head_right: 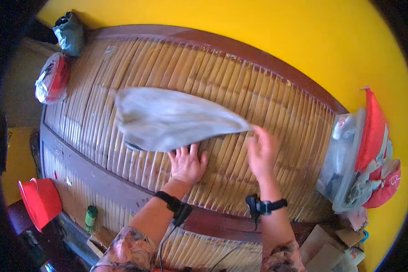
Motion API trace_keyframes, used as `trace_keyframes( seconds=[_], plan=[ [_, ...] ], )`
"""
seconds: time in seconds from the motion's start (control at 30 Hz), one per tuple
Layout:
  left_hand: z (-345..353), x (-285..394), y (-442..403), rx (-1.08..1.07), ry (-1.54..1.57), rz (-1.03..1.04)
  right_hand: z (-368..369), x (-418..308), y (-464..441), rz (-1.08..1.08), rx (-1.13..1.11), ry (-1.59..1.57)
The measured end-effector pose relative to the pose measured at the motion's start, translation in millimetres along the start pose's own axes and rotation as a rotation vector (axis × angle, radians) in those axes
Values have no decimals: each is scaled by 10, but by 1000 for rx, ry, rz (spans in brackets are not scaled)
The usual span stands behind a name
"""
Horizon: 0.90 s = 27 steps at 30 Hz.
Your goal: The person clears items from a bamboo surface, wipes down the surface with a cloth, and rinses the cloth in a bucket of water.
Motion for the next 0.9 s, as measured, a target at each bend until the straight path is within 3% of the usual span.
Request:
trace_keyframes(
  seconds=[0.07, 0.1, 0.13, 0.17, 0.2, 0.27, 0.33, 0.37, 0.4, 0.47, 0.5, 0.57, 0.63, 0.7, 0.73, 0.8, 0.9],
  plan=[
    [43, -43, -16, 88, 48, 45, -397, 798, 377, 250, 230, 206],
    [27, 2, 21, 158, 107, 98, -403, 787, 496, 258, 230, 208],
    [-25, 39, -1, 161, 102, 100, -378, 616, 558, 160, 273, 423],
    [30, -7, -42, 28, 113, 13, -326, 465, 602, 60, 311, 633],
    [138, -53, 32, -126, 126, -76, -335, 495, 688, 78, 299, 634],
    [-61, 12, 14, -48, 113, -23, -320, 473, 583, 30, 283, 604],
    [-276, 277, 193, -104, 50, 222, -340, 501, 583, 70, 273, 587],
    [-436, 365, 341, -366, 269, 106, -329, 524, 580, 89, 263, 610],
    [-505, 264, 290, -368, 260, 106, -328, 553, 560, 104, 254, 637],
    [-1164, 451, 132, 228, -159, 524, -353, 552, 544, 62, 274, 607],
    [-1063, 420, 19, 223, -162, 527, -350, 513, 547, 16, 292, 577],
    [-532, 128, -281, 19, -183, 414, -341, 516, 549, 10, 300, 573],
    [-177, 371, -81, -61, -103, 459, -360, 543, 530, 14, 311, 576],
    [240, 829, 334, -162, -211, 786, -330, 584, 534, 34, 275, 583],
    [340, 992, 500, -195, -94, 922, -312, 555, 519, 31, 264, 571],
    [426, 1037, 285, -182, 121, 962, -330, 549, 523, 51, 258, 565],
    [85, 914, -446, 40, 168, 906, -299, 594, 514, 54, 271, 556]
  ],
)
Point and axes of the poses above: each hand's wrist, its own y-axis away from the middle knuckle, its own z-axis out of the palm, x = y × z, the point moved 10 cm from there along -y, towards the middle knuckle, and after that the axes turned 7 degrees about z, right-handed, at the moved point
